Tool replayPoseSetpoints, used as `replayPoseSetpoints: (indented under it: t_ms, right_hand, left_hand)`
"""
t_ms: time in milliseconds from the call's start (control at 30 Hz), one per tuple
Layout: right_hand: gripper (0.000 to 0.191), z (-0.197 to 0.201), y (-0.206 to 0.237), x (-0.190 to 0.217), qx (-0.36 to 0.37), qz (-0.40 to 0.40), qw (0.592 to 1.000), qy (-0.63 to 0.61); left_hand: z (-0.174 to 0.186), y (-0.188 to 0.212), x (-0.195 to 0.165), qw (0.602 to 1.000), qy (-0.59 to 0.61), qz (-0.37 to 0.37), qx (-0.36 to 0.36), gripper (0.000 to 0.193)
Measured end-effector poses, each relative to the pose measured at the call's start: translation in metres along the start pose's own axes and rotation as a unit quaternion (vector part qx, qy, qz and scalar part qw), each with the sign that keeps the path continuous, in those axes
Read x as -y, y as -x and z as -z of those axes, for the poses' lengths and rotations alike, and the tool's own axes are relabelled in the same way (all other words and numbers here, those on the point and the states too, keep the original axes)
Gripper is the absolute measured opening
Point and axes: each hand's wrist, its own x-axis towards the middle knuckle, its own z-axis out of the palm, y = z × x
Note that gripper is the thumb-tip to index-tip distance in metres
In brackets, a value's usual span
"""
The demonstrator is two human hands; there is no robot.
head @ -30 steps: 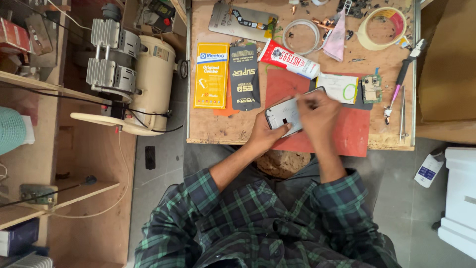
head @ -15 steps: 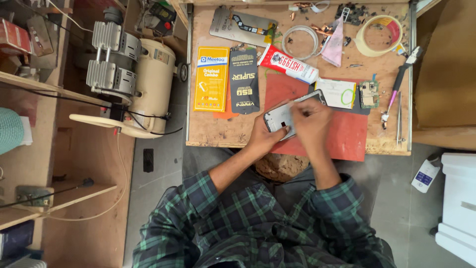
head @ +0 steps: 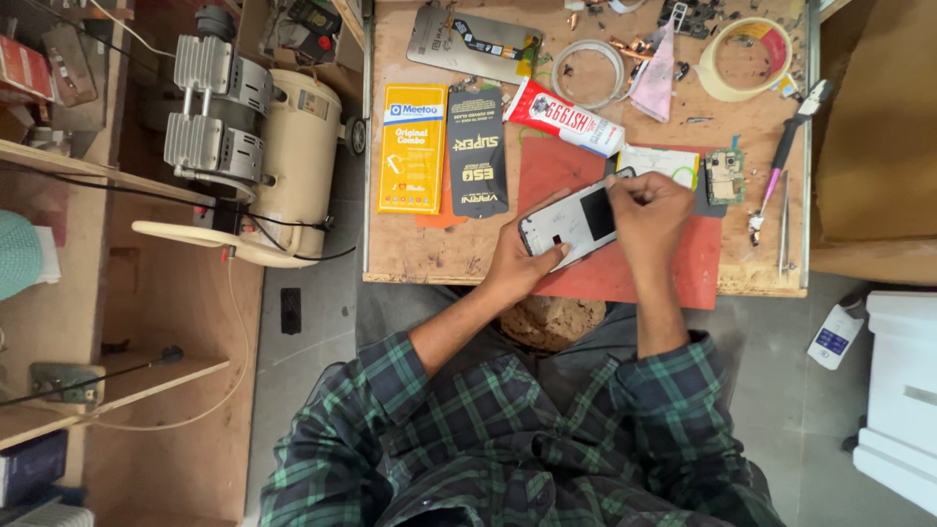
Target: The person cleans the edges of a disassembled smartphone chassis with a small cloth, then applies adhesive tape along the perimeter. The person handles the chassis and adhesive tape throughout the clip.
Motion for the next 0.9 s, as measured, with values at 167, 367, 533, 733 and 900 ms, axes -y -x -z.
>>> replayPoseSetpoints:
  t_ms: [167, 367, 533, 733, 900]
  right_hand:
    - [0.011, -0.001, 0.001, 0.001, 0.053, 0.001, 0.998, 0.019]
    - [0.010, 0.000, 0.000, -0.003, 0.070, 0.005, 0.997, -0.032]
    - [0.007, 0.018, -0.012, -0.010, 0.075, -0.029, 0.993, -0.085]
    - [0.008, 0.034, -0.020, -0.011, 0.080, -0.069, 0.989, -0.102]
    - [0.005, 0.029, -0.018, -0.005, 0.071, -0.042, 0.996, -0.014]
  left_hand:
    - [0.000, -0.001, -0.001, 1.000, 0.028, 0.003, 0.006, 0.068]
    - [0.001, -0.001, 0.001, 1.000, -0.006, -0.008, 0.006, 0.069]
    - [0.001, -0.001, 0.001, 1.000, -0.005, -0.012, 0.000, 0.068]
    - [0.001, -0.002, -0.001, 1.000, -0.016, -0.009, -0.009, 0.069]
    - [-0.001, -0.002, -0.004, 1.000, 0.006, 0.004, -0.002, 0.068]
